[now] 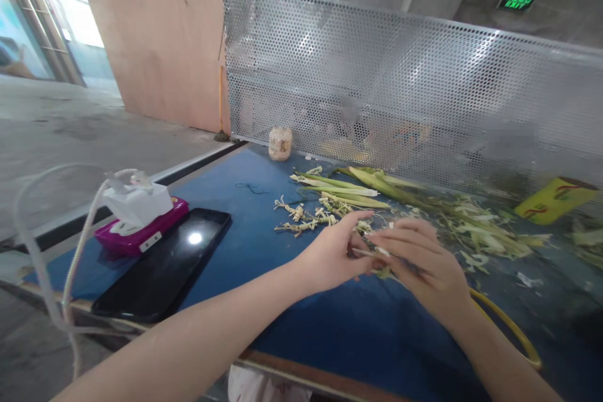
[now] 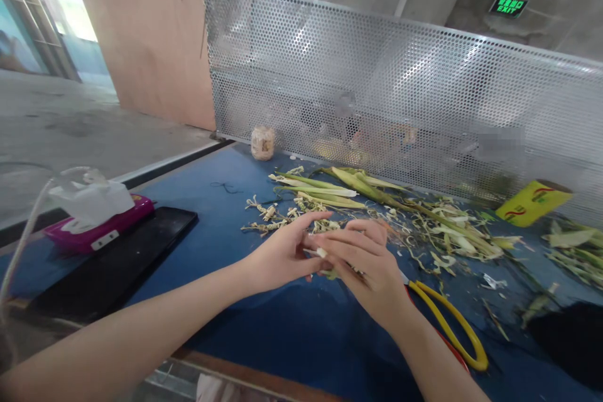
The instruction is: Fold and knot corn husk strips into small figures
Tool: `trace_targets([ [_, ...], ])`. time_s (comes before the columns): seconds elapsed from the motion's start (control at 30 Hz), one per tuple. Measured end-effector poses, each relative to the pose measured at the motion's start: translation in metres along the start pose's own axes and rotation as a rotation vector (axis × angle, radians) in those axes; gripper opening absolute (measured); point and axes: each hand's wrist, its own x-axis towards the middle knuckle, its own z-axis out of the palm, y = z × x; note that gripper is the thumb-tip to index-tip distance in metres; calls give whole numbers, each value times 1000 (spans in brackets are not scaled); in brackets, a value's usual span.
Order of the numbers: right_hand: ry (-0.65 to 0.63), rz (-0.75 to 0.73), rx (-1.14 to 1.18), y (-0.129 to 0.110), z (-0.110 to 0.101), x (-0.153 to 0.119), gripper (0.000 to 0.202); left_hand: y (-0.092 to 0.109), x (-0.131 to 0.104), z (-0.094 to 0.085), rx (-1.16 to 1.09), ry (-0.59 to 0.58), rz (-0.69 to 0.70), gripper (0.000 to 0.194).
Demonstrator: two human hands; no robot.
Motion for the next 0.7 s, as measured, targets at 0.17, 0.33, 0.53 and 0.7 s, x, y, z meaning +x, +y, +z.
trace_targets([
  [0.17, -88, -98, 73, 1, -3, -3, 38, -2, 0, 0, 23, -26, -9, 61],
  [0.33, -153, -83, 11, 0, -2, -6, 46, 2, 2, 0, 14, -30, -66, 61],
  [0.53, -264, -107, 73, -1, -9, -3, 48, 4, 3, -1, -40, -57, -78, 42],
  [0.7, -233, -105, -23, 3, -6, -4, 42, -1, 4, -1, -47, -39, -73, 34],
])
